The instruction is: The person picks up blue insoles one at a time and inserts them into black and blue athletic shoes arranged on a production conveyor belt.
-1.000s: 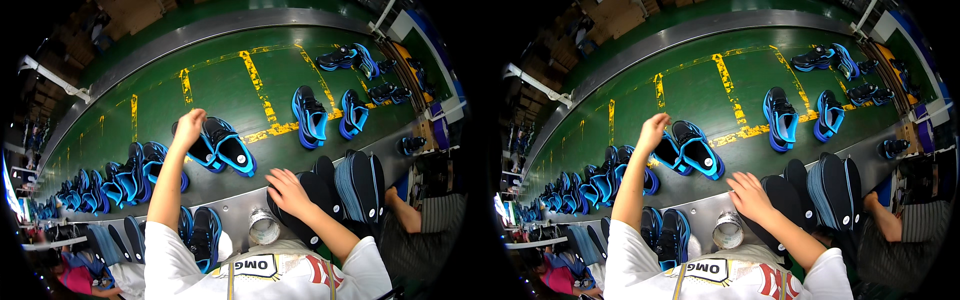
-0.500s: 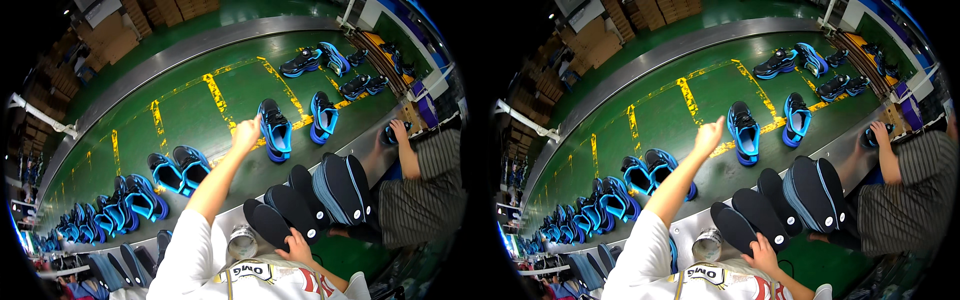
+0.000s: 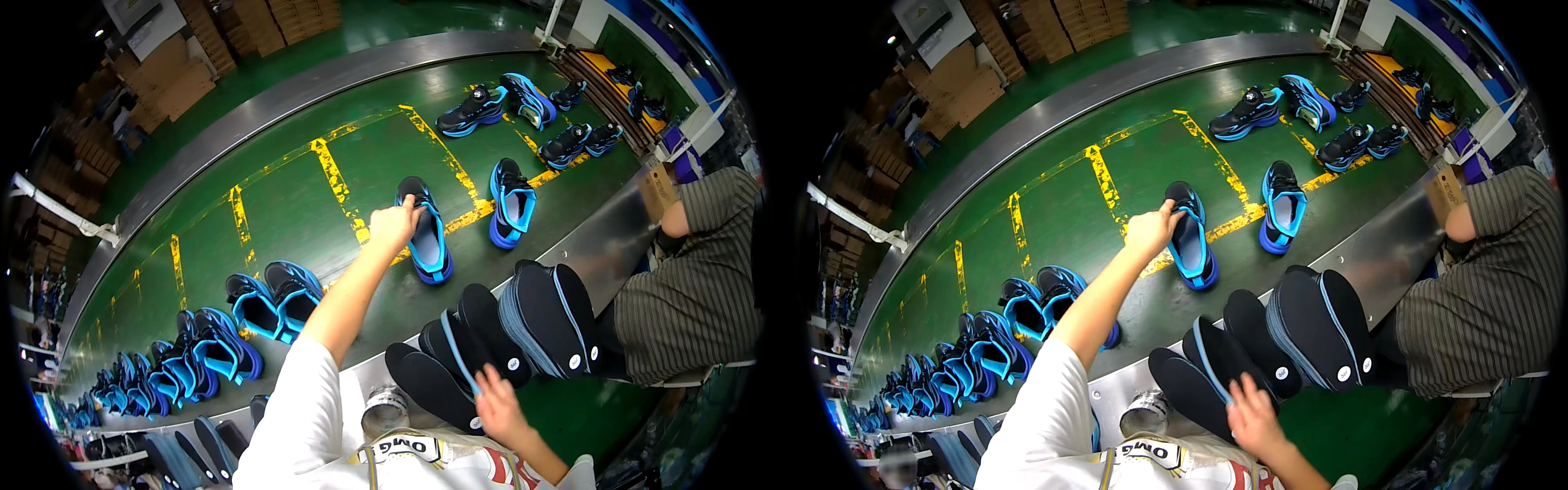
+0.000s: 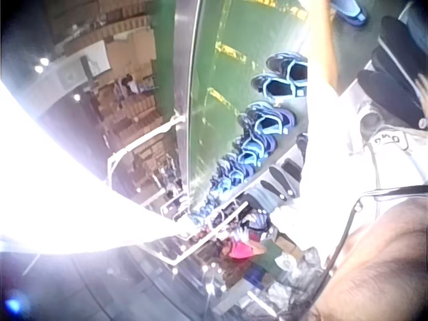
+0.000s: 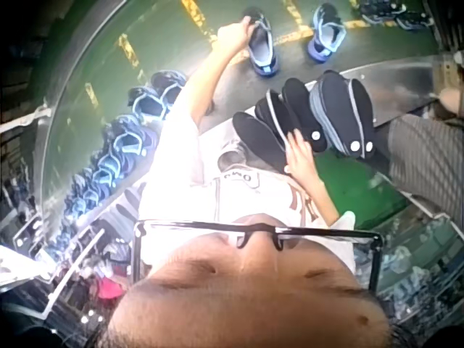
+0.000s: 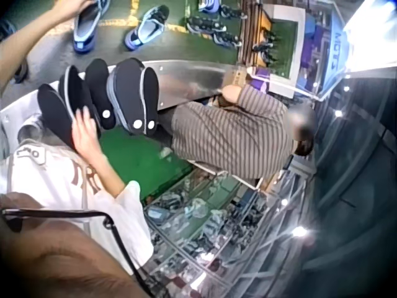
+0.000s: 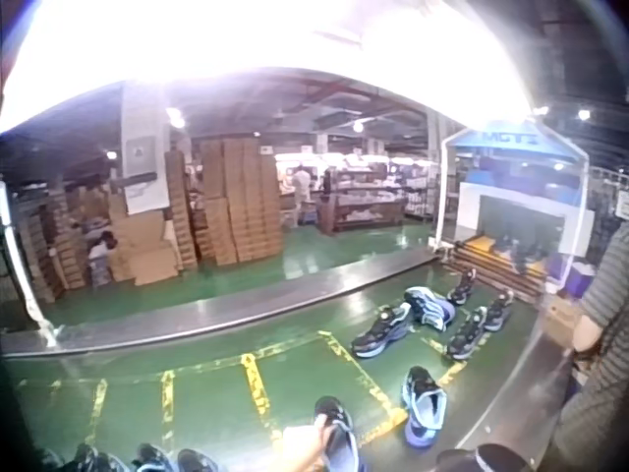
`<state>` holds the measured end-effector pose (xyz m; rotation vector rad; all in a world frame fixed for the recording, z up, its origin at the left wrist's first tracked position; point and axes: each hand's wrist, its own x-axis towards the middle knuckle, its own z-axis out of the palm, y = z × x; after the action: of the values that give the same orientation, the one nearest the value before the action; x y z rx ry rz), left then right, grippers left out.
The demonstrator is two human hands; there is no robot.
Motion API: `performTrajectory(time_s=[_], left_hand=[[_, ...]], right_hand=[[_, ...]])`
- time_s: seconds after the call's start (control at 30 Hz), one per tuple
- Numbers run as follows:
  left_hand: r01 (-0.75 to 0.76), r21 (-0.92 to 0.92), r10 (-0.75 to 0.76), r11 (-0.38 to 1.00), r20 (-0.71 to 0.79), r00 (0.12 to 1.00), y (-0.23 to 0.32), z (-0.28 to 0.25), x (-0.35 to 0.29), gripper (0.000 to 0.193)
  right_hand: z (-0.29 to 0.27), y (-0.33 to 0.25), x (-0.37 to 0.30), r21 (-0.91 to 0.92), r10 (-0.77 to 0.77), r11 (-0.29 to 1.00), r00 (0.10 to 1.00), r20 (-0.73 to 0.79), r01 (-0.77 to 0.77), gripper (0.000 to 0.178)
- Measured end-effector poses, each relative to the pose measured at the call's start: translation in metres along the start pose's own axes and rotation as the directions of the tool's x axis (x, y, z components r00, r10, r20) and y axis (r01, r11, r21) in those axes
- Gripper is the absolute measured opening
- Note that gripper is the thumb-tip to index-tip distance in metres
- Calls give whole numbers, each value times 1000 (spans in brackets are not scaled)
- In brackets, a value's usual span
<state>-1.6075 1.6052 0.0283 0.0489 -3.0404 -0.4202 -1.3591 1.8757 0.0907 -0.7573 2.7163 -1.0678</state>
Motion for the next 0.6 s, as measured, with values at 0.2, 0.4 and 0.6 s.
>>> performTrajectory(time_s=[0.2,0.4,0.6], left_hand=[[115,-27,-110,993,146,983,-46,-52,-50,45],[289,-333,-213,897,247,945,-76,-48,-85,51],[458,-573,-328,680,321,888,-77,-25,-98,53]], right_hand=[[-46,-4,97,-42,-59,998,970,-237,50,12],[2,-20,173,-260,-443,853,891,98,453,12],[93,4,200,-435,-237,815,906,352,383,12]])
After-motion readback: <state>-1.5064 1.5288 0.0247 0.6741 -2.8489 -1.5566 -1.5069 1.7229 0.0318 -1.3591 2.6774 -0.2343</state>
